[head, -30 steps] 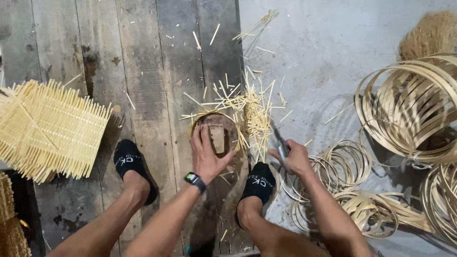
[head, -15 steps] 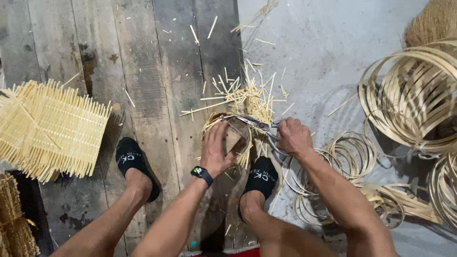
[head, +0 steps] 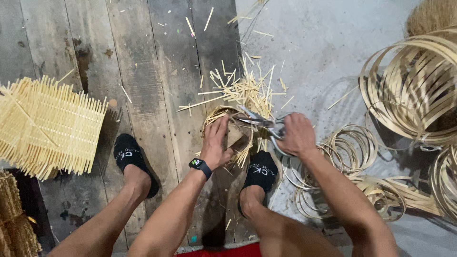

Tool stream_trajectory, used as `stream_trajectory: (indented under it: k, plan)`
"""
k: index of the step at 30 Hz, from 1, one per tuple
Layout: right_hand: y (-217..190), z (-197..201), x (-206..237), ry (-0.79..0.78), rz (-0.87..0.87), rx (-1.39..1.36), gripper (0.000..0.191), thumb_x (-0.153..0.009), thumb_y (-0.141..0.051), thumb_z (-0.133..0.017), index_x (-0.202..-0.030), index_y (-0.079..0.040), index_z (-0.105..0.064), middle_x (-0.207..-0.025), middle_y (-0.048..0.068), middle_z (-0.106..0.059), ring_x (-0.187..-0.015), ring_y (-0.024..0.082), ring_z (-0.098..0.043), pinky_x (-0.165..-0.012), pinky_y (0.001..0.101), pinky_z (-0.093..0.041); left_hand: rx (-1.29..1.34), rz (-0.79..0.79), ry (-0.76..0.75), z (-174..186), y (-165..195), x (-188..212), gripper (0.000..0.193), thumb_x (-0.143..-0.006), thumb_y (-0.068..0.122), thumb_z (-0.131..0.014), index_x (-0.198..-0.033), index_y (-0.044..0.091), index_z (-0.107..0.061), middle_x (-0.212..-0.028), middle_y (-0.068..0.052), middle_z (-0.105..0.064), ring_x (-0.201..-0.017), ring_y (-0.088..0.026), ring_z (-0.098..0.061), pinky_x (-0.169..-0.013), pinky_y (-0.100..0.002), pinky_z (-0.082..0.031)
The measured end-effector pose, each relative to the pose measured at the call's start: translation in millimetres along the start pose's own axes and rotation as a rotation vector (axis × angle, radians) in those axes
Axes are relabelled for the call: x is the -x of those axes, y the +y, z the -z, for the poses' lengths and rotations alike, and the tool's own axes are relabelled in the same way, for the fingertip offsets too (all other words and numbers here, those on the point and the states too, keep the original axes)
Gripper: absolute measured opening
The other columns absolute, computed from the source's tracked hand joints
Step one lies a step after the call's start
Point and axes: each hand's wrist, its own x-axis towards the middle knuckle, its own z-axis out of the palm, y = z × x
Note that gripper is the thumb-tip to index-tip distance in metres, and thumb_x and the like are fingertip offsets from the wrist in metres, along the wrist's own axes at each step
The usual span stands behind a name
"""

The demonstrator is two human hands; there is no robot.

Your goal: The person sits on the floor and repeatedly places a circular bamboo frame over a flat woven bamboo mat, then uses shears to trim the excess mat material flush with the frame. The person removes the frame to reveal a finished circular tray and repeats the process with new mats.

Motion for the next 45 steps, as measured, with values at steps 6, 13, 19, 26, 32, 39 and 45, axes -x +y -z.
stream_trajectory:
  k: [6,13,19,26,32,39,45]
  plan:
    - [-0.3,-23.8,-11.2,-0.105,-0.026,0.042,0.034,-0.094,-0.032,-0.062,-0.110,-0.003,-0.065,-0.102,0.017,-0.063,-0.092,0.029,-0.063,-0.076,0.0457,-0.057,-0.157,0.116,0.043,0.1,19.6,0.1,0.107,-0.058,0.015,-0.081,-0.155,0.017,-0.036,-0.150,-0.025,-0.038,-0.133,-0.051,-0.035,-0.112,-0.057,-0.033]
    - [-0.5,-21.7,-15.2,0.027,0.030,0.090,0.052,-0.078,-0.045,-0.072,-0.098,0.002,-0.066,-0.093,0.019,-0.064,-0.088,0.033,-0.064,-0.076,0.0474,-0.056,-0.127,0.220,0.336,-33.5,38.2,-4.0,0.087,-0.066,0.037,-0.088,-0.146,0.027,-0.055,-0.148,-0.031,-0.034,-0.135,-0.051,-0.037,-0.112,-0.060,-0.035]
    - [0.7,-28.1,-19.0,0.041,0.032,0.101,0.029,-0.086,-0.028,-0.068,-0.104,-0.005,-0.066,-0.100,0.014,-0.064,-0.095,0.030,-0.064,-0.080,0.0443,-0.057,-0.157,0.159,0.154,-15.7,25.9,-7.9,0.084,-0.061,0.031,-0.090,-0.139,0.025,-0.061,-0.150,-0.026,-0.034,-0.135,-0.050,-0.039,-0.107,-0.060,-0.039]
    - [2.3,-24.2,-20.6,0.122,0.098,0.067,0.054,-0.072,-0.047,-0.073,-0.094,0.001,-0.064,-0.094,0.019,-0.062,-0.090,0.033,-0.063,-0.077,0.0466,-0.056,-0.178,0.102,-0.042,-0.6,21.3,-12.7,0.085,-0.055,0.029,-0.092,-0.135,0.028,-0.064,-0.152,-0.020,-0.033,-0.137,-0.048,-0.037,-0.107,-0.062,-0.037]
    - [-0.8,-23.5,-24.6,0.020,0.046,0.037,0.038,-0.084,-0.033,-0.068,-0.106,-0.003,-0.064,-0.105,0.015,-0.064,-0.102,0.031,-0.061,-0.084,0.0452,-0.052,-0.314,0.058,-0.110,-8.8,15.6,-11.4,0.088,-0.052,0.020,-0.094,-0.133,0.027,-0.060,-0.150,-0.023,-0.032,-0.138,-0.047,-0.032,-0.106,-0.067,-0.028]
    - [-3.0,-22.8,-21.9,0.226,0.107,0.067,0.057,-0.064,-0.048,-0.075,-0.090,0.002,-0.066,-0.089,0.019,-0.063,-0.087,0.034,-0.062,-0.076,0.0470,-0.054,-0.045,0.032,0.178,-26.1,13.8,-3.0,0.108,-0.056,0.015,-0.092,-0.150,0.005,-0.040,-0.145,-0.021,-0.045,-0.135,-0.043,-0.040,-0.117,-0.053,-0.034]
    - [1.7,-18.0,-20.0,-0.105,0.015,0.054,0.030,-0.093,-0.033,-0.065,-0.099,-0.003,-0.065,-0.097,0.017,-0.062,-0.094,0.030,-0.060,-0.079,0.0456,-0.052,-0.065,-0.047,-0.024,-3.9,6.7,-9.7,0.104,-0.051,0.010,-0.090,-0.146,0.010,-0.046,-0.144,-0.016,-0.047,-0.135,-0.042,-0.040,-0.117,-0.051,-0.035]
